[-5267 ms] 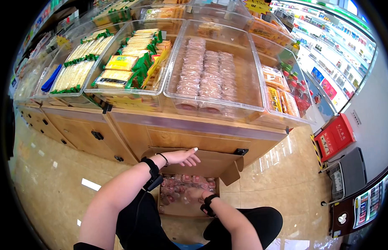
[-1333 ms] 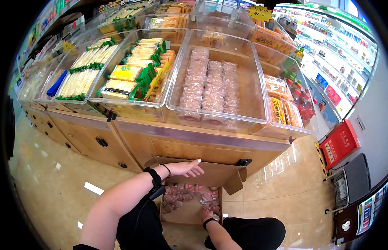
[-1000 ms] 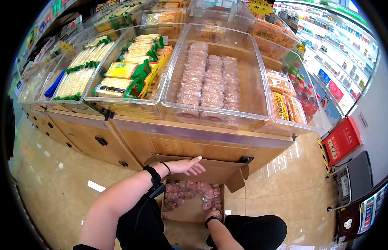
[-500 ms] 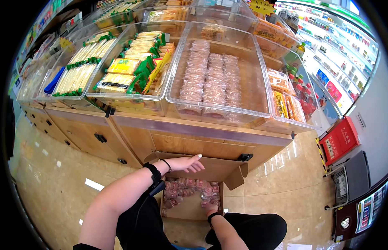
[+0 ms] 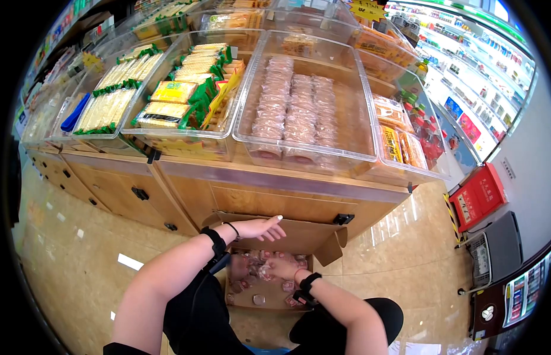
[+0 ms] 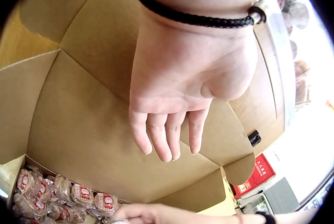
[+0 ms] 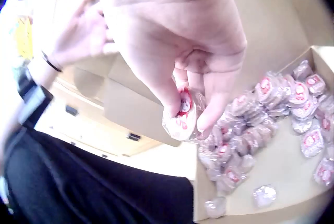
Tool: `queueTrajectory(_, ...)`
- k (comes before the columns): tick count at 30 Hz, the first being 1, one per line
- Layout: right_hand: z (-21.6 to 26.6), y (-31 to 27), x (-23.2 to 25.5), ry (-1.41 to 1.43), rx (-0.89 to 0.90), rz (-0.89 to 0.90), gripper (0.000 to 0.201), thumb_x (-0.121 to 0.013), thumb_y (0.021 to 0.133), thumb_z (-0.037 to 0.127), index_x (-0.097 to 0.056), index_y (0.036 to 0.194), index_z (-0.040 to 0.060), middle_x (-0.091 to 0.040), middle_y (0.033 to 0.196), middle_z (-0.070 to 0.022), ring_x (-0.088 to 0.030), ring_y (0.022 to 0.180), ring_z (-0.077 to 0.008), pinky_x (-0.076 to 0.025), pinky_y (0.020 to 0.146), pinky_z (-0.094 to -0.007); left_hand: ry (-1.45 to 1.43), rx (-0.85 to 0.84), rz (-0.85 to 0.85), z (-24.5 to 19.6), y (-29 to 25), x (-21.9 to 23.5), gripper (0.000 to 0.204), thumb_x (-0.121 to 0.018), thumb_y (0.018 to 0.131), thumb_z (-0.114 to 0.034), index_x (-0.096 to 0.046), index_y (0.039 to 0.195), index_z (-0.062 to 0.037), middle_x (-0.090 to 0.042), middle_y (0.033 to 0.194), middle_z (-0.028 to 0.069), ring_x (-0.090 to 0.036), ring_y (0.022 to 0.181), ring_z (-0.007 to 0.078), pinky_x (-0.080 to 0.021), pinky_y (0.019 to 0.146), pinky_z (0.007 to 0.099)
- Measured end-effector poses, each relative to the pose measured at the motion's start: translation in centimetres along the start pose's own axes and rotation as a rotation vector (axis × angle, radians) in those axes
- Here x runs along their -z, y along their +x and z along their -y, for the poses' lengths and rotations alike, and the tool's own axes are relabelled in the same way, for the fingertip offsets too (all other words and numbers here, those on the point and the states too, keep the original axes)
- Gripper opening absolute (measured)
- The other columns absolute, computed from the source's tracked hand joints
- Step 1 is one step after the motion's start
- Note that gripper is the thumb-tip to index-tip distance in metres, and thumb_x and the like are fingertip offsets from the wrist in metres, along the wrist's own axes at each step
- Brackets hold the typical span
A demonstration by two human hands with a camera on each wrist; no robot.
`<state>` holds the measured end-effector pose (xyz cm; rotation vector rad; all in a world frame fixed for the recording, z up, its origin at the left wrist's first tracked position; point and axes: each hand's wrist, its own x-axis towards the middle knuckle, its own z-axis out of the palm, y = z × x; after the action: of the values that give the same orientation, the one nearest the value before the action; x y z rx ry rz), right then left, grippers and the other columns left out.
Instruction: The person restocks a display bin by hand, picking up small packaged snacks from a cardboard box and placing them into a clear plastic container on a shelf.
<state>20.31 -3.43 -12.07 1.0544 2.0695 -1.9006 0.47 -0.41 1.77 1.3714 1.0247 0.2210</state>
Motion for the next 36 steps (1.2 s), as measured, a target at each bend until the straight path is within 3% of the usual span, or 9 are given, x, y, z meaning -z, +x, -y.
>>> queueTrajectory(1,2.7,-1.6,0.6,0.129,-0.040,0.000,0.023,-0.058,0.088,0.019,-0.056,0.105,0.0042,-0.061,0.098,-0.0057,-0.060,0.090,-0.0119,-0.053,0.072,-0.0246,-0.004,-0.002,-0.004,-0.1,-0.1,0.0,0.080,-0.010,0.089,-0.066,-0.051,0.126,-0.0092,-0.052,0.126,0.0117,-0.049,0.115,0.0251,-0.038,0.097,0.0426)
queueTrajectory(4,10.6,-7.1,2.8,0.412,-0.071,0.107,0.028,-0.057,0.090,0.017,-0.050,0.114,0.0037,-0.057,0.106,-0.0031,-0.058,0.094,-0.0124,-0.053,0.080,-0.0273,-0.016,0.000,-0.011,-0.6,-0.2,-0.1,0.080,-0.010,0.089,-0.067,-0.051,0.126,-0.0087,-0.051,0.126,0.0128,-0.049,0.116,0.0256,-0.038,0.097,0.0427)
queueTrajectory(10,16.0,-14.0,5.4,0.861,0.111,0.031,0.029,-0.046,0.096,0.021,-0.047,0.120,0.0038,-0.054,0.119,-0.0108,-0.055,0.109,-0.0205,-0.045,0.097,-0.0378,-0.059,0.001,0.011,-0.3,0.7,-0.2,0.080,-0.012,0.089,-0.067,-0.049,0.128,-0.0079,-0.050,0.128,0.0151,-0.048,0.117,0.0268,-0.038,0.097,0.0428)
queueTrajectory(17,17.6,-16.4,6.5,1.034,0.259,0.006,0.034,-0.044,0.095,0.014,-0.041,0.125,-0.0023,-0.050,0.125,-0.0163,-0.053,0.113,-0.0253,-0.043,0.100,-0.0369,-0.053,0.007,-0.022,-0.1,0.6,-0.3,0.083,-0.014,0.089,-0.067,-0.040,0.132,-0.0007,-0.050,0.128,0.0159,-0.051,0.115,0.0260,-0.040,0.096,0.0413)
queueTrajectory(20,17.6,-16.5,6.4,0.912,0.266,-0.038,0.036,-0.048,0.093,0.010,-0.042,0.126,-0.0018,-0.051,0.124,-0.0144,-0.054,0.112,-0.0226,-0.045,0.098,-0.0335,-0.051,-0.001,0.001,0.3,0.9,0.0,0.082,-0.013,0.089,-0.066,-0.041,0.131,-0.0019,-0.050,0.128,0.0156,-0.051,0.115,0.0261,-0.040,0.096,0.0412)
queueTrajectory(26,21.5,-19.0,5.9,0.414,0.359,-0.346,0.037,-0.051,0.092,0.009,-0.044,0.127,-0.0015,-0.055,0.119,-0.0096,-0.054,0.108,-0.0145,-0.046,0.092,-0.0280,-0.028,0.012,-0.001,-0.9,0.1,-0.3,0.079,-0.009,0.089,-0.066,-0.049,0.127,-0.0097,-0.050,0.128,0.0130,-0.048,0.118,0.0256,-0.038,0.098,0.0416)
queueTrajectory(30,27.2,-23.4,5.6,0.193,0.671,-0.515,0.031,-0.051,0.090,0.001,-0.047,0.120,-0.0005,-0.056,0.115,-0.0083,-0.056,0.104,-0.0142,-0.047,0.087,-0.0266,-0.020,-0.005,0.035,-0.7,0.2,-0.3,0.079,-0.008,0.089,-0.066,-0.050,0.127,-0.0107,-0.050,0.129,0.0118,-0.047,0.120,0.0252,-0.038,0.099,0.0422)
queueTrajectory(34,33.0,-25.4,6.5,0.009,0.914,-0.895,0.024,-0.052,0.088,-0.003,-0.049,0.111,-0.0004,-0.057,0.107,-0.0063,-0.056,0.104,-0.0119,-0.045,0.085,-0.0251,-0.018,-0.008,0.039,-0.7,0.1,-0.3,0.079,-0.008,0.089,-0.066,-0.050,0.128,-0.0108,-0.049,0.130,0.0128,-0.046,0.120,0.0269,-0.037,0.099,0.0428)
queueTrajectory(36,35.6,-25.4,8.0,-0.291,0.971,-1.057,0.026,-0.053,0.087,-0.002,-0.048,0.112,0.0006,-0.060,0.104,-0.0078,-0.058,0.098,-0.0139,-0.048,0.084,-0.0267,-0.015,-0.008,0.040,-0.7,0.0,-0.3,0.079,-0.008,0.089,-0.066,-0.049,0.128,-0.0107,-0.049,0.130,0.0131,-0.046,0.120,0.0273,-0.037,0.099,0.0429)
